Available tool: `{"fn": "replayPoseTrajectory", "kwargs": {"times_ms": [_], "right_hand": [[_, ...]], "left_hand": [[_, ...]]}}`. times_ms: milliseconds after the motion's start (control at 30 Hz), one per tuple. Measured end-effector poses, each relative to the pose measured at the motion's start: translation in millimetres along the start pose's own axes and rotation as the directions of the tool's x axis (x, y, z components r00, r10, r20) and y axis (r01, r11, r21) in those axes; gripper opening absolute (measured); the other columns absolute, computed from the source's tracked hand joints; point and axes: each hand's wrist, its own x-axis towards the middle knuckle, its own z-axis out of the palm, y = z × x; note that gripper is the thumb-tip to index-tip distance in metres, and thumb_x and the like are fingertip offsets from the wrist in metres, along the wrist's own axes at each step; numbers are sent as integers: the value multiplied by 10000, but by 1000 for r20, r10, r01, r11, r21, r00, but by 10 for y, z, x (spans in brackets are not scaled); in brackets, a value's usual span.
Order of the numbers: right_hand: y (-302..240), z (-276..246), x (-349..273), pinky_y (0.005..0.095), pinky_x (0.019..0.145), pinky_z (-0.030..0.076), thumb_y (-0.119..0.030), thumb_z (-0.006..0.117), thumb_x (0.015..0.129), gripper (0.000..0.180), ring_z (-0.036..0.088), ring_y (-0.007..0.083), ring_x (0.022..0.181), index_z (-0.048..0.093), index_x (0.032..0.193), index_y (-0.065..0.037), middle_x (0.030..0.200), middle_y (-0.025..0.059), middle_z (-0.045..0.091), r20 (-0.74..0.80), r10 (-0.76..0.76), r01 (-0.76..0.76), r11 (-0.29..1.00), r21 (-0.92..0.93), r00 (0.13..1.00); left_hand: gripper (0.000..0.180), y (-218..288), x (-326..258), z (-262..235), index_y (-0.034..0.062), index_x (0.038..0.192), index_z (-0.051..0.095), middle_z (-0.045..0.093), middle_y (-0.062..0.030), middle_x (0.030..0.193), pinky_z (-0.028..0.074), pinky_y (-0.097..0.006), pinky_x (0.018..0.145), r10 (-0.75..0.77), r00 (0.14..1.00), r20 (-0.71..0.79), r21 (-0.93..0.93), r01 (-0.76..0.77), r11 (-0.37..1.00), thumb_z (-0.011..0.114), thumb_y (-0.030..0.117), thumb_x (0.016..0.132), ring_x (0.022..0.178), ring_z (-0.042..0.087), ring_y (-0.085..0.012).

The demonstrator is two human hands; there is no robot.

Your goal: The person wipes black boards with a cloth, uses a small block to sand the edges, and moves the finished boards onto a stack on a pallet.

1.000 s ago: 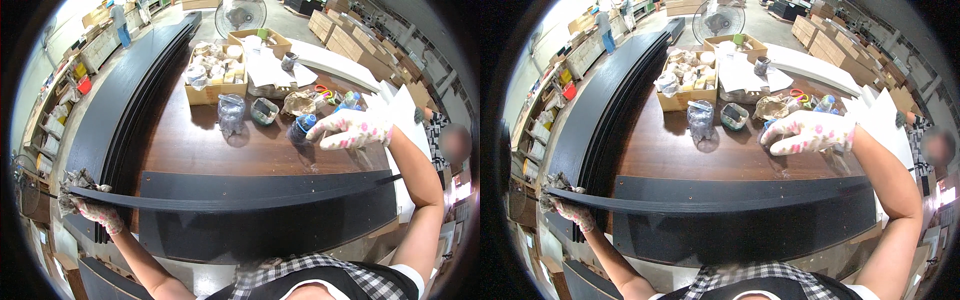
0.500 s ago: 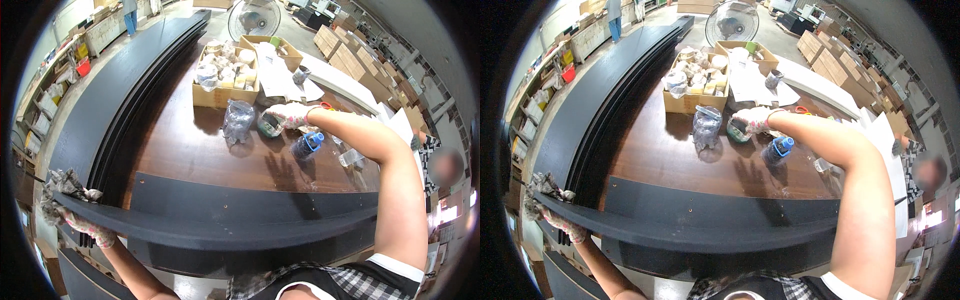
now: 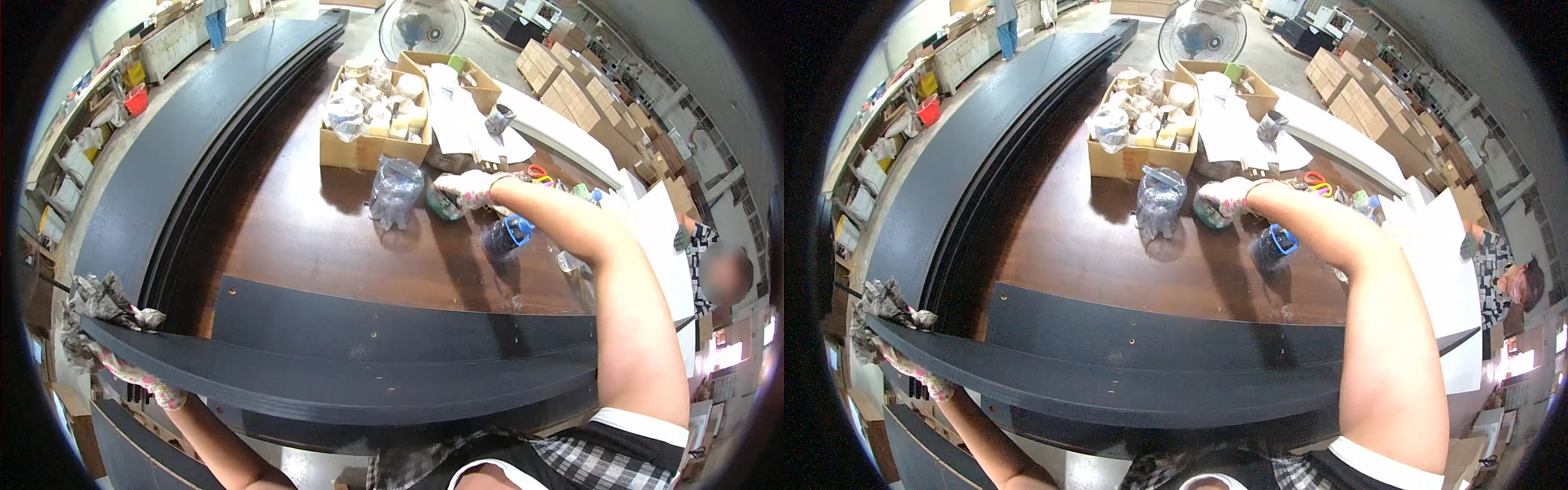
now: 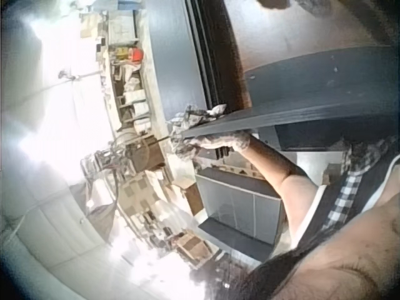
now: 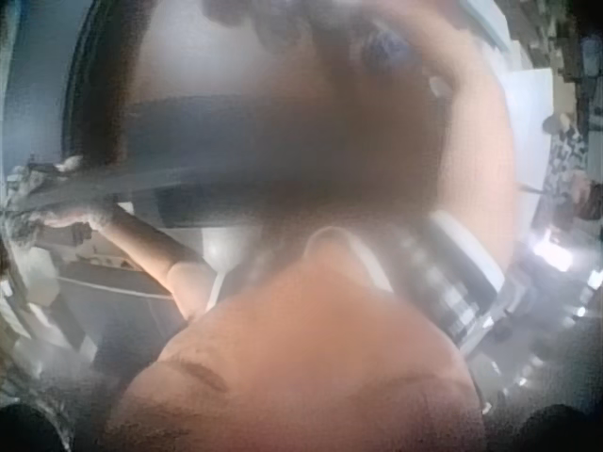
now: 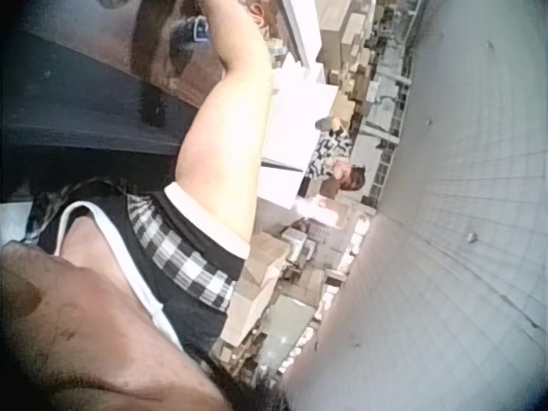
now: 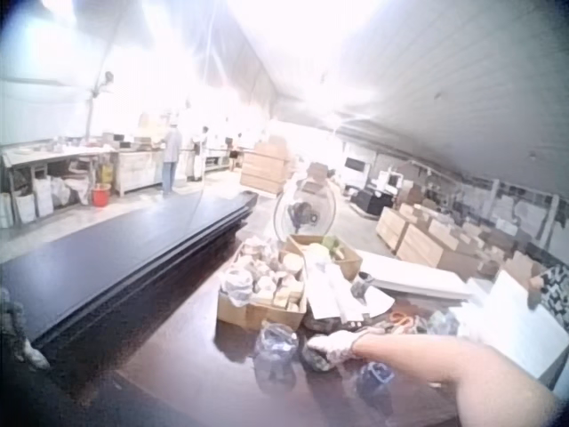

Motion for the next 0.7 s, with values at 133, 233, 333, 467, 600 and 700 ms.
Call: {"fn": "replayPoseTrajectory", "kwargs": {"times_ms": [133, 233, 333, 467, 600, 700], "right_hand": [[52, 98, 41, 416, 941, 477, -96, 625, 798, 597, 587, 380, 1122, 444, 1367, -99, 1337, 199, 532, -122, 24, -18, 999, 51, 992], [85, 183, 83, 417, 950, 481, -79, 610, 774, 612, 590, 383, 1123, 465, 1368, -98, 1355, 204, 524, -140, 94, -74, 988, 139, 986], [257, 353, 108, 425, 924, 497, -67, 601, 756, 596, 614, 384, 1076, 495, 1341, -102, 1283, 204, 579, -209, -129, 135, 991, 17, 969], [310, 473, 125, 415, 995, 464, -36, 576, 712, 533, 518, 370, 1230, 603, 1233, -144, 1319, 193, 551, -269, -90, 122, 987, 105, 959], [204, 441, 154, 379, 961, 484, -15, 539, 730, 499, 578, 351, 1162, 681, 1185, -165, 1199, 176, 640, -243, 154, -117, 980, 160, 958], [267, 602, 88, 365, 863, 518, -11, 511, 766, 506, 676, 341, 951, 677, 1214, -177, 1008, 182, 708, -296, 193, -99, 947, 305, 935]], "left_hand": [[602, 177, -40, 68, 31, 1372, 386, 494, -214, 1348, 535, -465, 903, -132, 991, 3, -154, 131, 979, 621, 359, 926, 1107, 591, -357], [600, 181, -47, 50, 22, 1369, 391, 496, -215, 1344, 536, -465, 904, -193, 981, 10, -236, 189, 953, 609, 367, 929, 1107, 592, -355], [599, 202, -68, 57, 14, 1366, 395, 498, -217, 1341, 536, -465, 905, -223, 975, 16, -294, 217, 931, 596, 374, 932, 1107, 593, -353], [599, 208, -95, 44, 3, 1362, 401, 501, -219, 1336, 537, -465, 906, -245, 969, 24, -335, 238, 911, 580, 385, 936, 1106, 594, -350], [601, 179, -87, 2, -8, 1358, 407, 504, -221, 1331, 538, -464, 907, -258, 966, 26, -365, 249, 897, 563, 395, 940, 1105, 595, -348], [604, 190, -105, 53, -17, 1355, 412, 506, -223, 1327, 538, -464, 908, -278, 960, 36, -405, 269, 874, 551, 403, 943, 1105, 596, -346]]}}
